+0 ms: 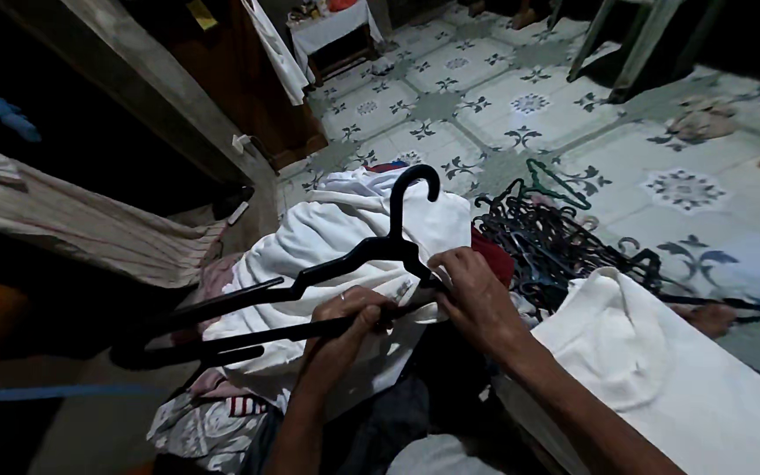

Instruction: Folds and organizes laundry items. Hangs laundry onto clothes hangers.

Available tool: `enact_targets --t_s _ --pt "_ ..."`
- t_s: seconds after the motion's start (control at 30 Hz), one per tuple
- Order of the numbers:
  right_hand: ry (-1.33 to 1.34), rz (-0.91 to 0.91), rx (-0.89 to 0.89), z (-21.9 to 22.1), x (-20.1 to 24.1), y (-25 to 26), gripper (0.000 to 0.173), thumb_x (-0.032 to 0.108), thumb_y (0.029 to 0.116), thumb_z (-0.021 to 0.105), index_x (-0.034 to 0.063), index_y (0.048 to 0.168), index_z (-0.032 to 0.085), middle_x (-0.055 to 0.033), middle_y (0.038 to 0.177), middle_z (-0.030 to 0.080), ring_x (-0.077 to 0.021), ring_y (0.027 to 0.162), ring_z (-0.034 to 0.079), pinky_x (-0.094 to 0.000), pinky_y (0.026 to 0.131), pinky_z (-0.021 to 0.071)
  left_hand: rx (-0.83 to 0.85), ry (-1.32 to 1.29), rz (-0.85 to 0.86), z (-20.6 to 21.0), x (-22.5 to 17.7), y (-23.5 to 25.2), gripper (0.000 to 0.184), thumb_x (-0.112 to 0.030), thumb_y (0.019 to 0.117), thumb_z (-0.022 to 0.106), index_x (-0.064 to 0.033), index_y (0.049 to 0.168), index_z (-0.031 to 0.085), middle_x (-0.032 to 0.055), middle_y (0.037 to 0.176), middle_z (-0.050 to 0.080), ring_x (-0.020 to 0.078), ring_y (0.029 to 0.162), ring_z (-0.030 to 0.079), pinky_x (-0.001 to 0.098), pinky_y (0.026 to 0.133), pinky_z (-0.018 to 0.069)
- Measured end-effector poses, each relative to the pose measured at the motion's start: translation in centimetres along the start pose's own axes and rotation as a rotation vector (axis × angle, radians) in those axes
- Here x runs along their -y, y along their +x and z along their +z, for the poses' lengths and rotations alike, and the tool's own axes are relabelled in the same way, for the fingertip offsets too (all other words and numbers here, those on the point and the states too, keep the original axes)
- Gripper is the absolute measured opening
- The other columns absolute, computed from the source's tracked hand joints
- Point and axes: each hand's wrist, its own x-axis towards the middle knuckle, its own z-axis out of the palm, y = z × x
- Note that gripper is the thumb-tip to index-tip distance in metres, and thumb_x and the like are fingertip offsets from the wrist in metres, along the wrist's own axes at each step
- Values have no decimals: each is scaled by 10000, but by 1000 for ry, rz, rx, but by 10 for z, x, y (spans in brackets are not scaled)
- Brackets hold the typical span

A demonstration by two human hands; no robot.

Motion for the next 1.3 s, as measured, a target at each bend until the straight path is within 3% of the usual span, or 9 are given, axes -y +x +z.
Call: enact_targets --t_s 0.1,0.33,0.47,0.63,0.83,1.03,1.13,1.23,1.3 --pt "117 53 49 -3 -5 -1 319 -96 857 591 -72 1164 674 -281 1114 643 -384 1006 651 -491 881 542 27 -62 -21 -13 0 -4 194 -196 1017 582 -122 1013 762 -69 993 728 45 846 702 241 755 616" --pt "439 233 33 -6 -18 3 243 58 995 483 -41 1078 689 -97 928 678 -94 759 617 -281 696 528 91 -133 32 -43 3 -8 154 -208 978 655 -180 1063 780 -68 1014 747 44 885 710 231 805 609" --pt "416 317 79 -5 -14 3 272 73 1013 458 -45 1107 685 -130 935 676 -136 785 618 -329 727 519 150 -121 87 -47 0 -4 170 -176 984 638 -190 1075 781 -61 1059 755 55 975 703 245 880 584" --pt "564 396 270 -17 -18 1 198 50 1009 510 -50 1121 638 -110 985 657 -126 816 671 -316 755 594 -33 -211 56 -56 1 -4 182 -197 984 620 -200 1032 795 -71 984 755 57 860 721 240 799 614" --pt "-5 263 529 -14 12 1 281 89 1030 501 -130 1148 633 -326 1106 648 -470 1065 634 -606 926 474 -203 -440 -142 -1 -12 4 254 -59 987 545 -144 992 783 -10 988 774 101 883 743 281 826 628" --pt "-195 84 585 -6 34 -24 310 161 1027 550 -100 1150 663 -310 1197 648 -474 1132 635 -594 886 516 -106 -487 -144 50 -13 17 181 -23 974 581 -41 1015 756 19 989 758 105 878 733 273 815 625" --pt "-194 -219 129 -37 16 -41 214 194 947 649 -7 899 704 -193 848 675 -357 742 702 -502 587 576 -30 -411 -77 45 -9 19 171 -48 976 595 -48 1023 760 15 990 749 108 873 725 281 808 623" --pt "-266 -351 -225 -75 11 -41 256 281 996 607 60 1071 710 -149 993 698 -296 919 676 -434 764 551 95 -440 -21 38 -10 17 161 -86 974 626 -62 1037 773 13 1009 755 99 875 726 271 795 624" --pt "-274 -358 -206 -86 -1 -37 347 311 985 610 64 1217 686 -138 1067 696 -304 992 660 -462 845 536 161 -510 18 39 -15 19 173 -152 991 630 -78 1056 773 3 1023 748 90 872 727 261 766 630"
